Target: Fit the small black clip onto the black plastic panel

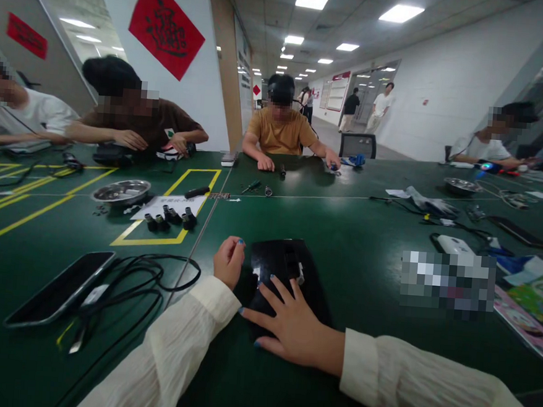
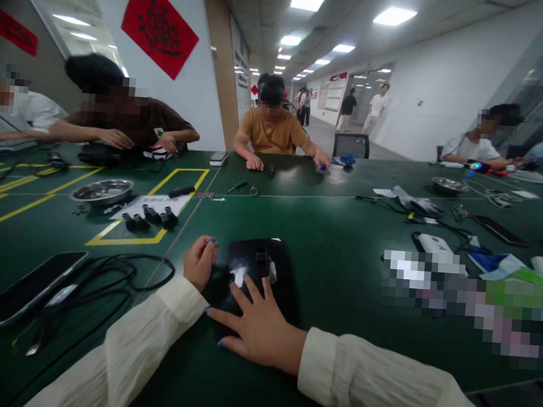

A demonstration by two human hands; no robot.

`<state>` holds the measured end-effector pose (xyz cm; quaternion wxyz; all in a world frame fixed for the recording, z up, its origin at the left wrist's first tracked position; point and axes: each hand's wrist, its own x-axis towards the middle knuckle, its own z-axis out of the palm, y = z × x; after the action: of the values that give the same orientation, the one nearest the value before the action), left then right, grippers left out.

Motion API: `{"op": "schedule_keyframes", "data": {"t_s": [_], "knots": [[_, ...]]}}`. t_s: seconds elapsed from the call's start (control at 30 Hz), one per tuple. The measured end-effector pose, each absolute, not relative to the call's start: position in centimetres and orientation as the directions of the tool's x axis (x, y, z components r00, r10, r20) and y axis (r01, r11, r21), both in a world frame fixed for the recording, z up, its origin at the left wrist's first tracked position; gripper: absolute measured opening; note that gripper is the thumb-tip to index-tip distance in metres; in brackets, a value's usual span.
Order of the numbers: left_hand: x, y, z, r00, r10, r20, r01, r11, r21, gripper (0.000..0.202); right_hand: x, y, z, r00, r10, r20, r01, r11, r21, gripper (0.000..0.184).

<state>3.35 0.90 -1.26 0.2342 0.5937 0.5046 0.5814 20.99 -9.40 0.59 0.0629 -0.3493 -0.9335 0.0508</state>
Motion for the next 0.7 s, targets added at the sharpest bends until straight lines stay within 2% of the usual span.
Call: {"op": "schedule_keyframes", "data": {"t_s": [0.23,0.37,0.47,0.7], "knots": [[2.7,0.9,-1.1,-0.212,0.876,0.433,0.381,-0.334,0.862,0.020,22.1,-3.5,-0.2,-0.791,0.602,0.107,0.609,0.792,0.042,0.048],[2.7,0.7,-1.0,-0.225,0.890,0.396,0.311,-0.320,0.895,0.019,24.6,0.1,-1.1,-0.767,0.631,0.111,0.640,0.764,0.083,0.059],[2.9,0.6,-1.0,-0.218,0.901,0.376,0.285,-0.309,0.907,0.018,27.3,2.4,-1.3,-0.755,0.647,0.107,0.655,0.749,0.101,0.058],[3.0,0.4,-1.2,-0.153,0.911,0.384,0.328,-0.319,0.889,0.021,32.9,6.1,-1.5,-0.574,0.818,0.041,0.815,0.565,0.133,0.047]]}}
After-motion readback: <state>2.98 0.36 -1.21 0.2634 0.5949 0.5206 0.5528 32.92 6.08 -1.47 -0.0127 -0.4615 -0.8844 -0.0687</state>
